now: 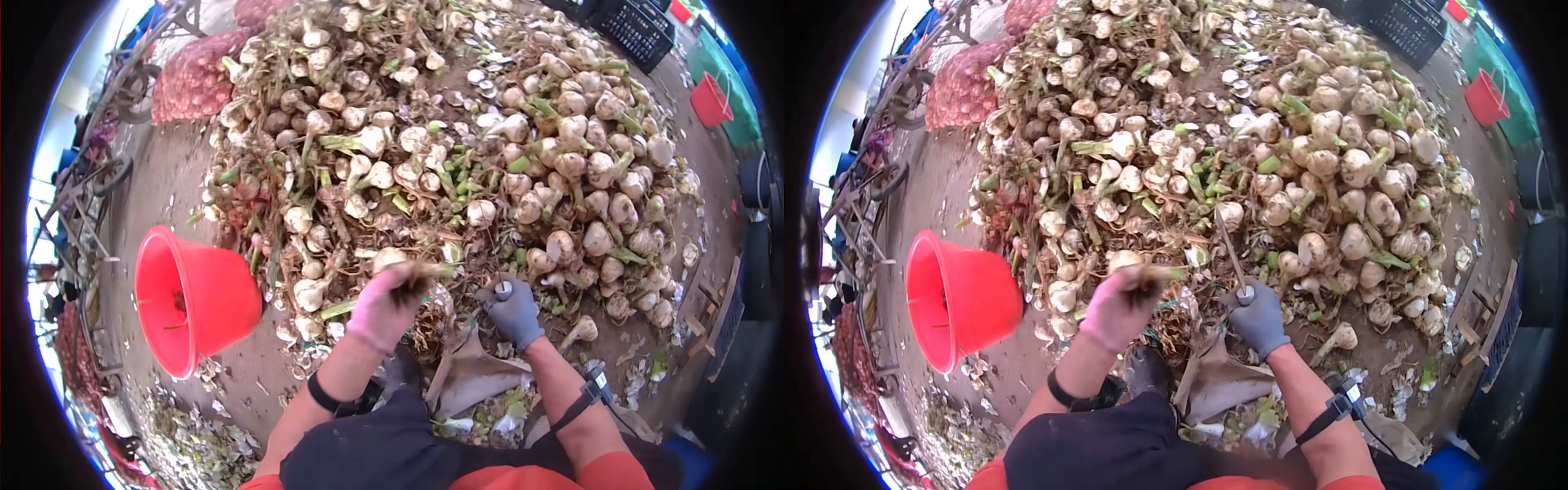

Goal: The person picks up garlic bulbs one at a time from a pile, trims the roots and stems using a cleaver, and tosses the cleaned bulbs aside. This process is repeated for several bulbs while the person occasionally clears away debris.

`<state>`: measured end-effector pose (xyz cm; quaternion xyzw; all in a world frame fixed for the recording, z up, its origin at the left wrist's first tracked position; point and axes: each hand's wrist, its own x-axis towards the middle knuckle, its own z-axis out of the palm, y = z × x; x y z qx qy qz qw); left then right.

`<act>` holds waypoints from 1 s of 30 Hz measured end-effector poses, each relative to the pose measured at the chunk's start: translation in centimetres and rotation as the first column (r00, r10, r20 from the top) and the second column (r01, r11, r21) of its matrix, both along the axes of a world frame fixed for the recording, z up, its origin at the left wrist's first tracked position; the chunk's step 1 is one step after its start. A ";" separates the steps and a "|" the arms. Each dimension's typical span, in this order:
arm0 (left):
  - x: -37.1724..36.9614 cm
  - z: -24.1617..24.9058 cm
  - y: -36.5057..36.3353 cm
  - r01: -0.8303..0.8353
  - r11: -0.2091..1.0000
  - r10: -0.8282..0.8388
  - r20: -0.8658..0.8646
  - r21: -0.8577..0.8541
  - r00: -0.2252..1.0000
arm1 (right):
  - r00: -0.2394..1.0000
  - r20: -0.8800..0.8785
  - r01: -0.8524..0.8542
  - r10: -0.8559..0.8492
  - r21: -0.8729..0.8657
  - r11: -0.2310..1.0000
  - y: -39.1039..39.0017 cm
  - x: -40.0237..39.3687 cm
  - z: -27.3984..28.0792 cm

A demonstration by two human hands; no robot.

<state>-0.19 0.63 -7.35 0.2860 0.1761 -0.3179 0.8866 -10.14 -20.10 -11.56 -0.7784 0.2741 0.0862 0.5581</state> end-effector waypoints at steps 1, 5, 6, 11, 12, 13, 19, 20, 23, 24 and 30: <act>0.4 1.0 -1.0 0.086 0.987 -0.095 0.054 0.135 0.994 | 0.999 0.052 0.013 -0.015 0.028 1.000 0.3 0.4 -0.7; 0.6 8.0 -4.8 0.157 0.976 -0.200 0.338 0.150 0.920 | 0.990 0.118 0.045 -0.076 0.240 0.970 0.9 0.5 -3.1; 1.6 7.9 -4.2 0.158 0.942 -0.285 0.456 0.295 0.843 | 0.984 0.154 0.035 -0.085 0.304 0.952 0.8 0.6 -3.2; 5.8 -3.8 2.7 -0.301 -0.089 -0.671 0.166 0.949 0.722 | 0.993 0.104 0.035 -0.063 0.255 0.966 1.1 1.5 0.3; 5.1 -3.3 2.7 -0.214 -0.187 -0.703 0.021 0.959 0.711 | 0.991 0.107 0.046 -0.079 0.282 0.958 1.2 1.5 0.1; 4.1 -3.9 2.8 -0.214 -0.238 -0.745 -0.036 0.947 0.666 | 0.990 0.109 0.055 -0.093 0.308 0.950 1.4 1.4 -0.1; 3.0 -4.8 2.6 -0.342 -0.305 -0.813 -0.056 0.889 0.579 | 0.993 0.109 -0.051 0.034 0.165 0.985 1.5 1.4 0.7; 2.7 -4.0 2.5 -0.341 -0.181 -0.798 0.065 0.922 0.599 | 0.989 0.123 -0.093 0.076 0.133 0.987 1.5 1.3 1.2; 1.9 -0.9 1.7 -0.194 0.326 -0.669 0.370 0.925 0.644 | 0.957 0.195 -0.209 0.217 -0.061 0.976 2.5 1.9 4.6; 1.8 -0.3 1.2 0.082 0.653 -0.504 0.351 0.753 0.789 | 0.922 0.254 -0.250 0.294 -0.189 0.950 2.9 2.0 5.3; 0.6 0.5 0.5 -0.022 0.547 -0.689 0.464 0.837 0.557 | 0.892 0.190 -0.341 0.411 -0.317 0.885 3.0 2.5 7.7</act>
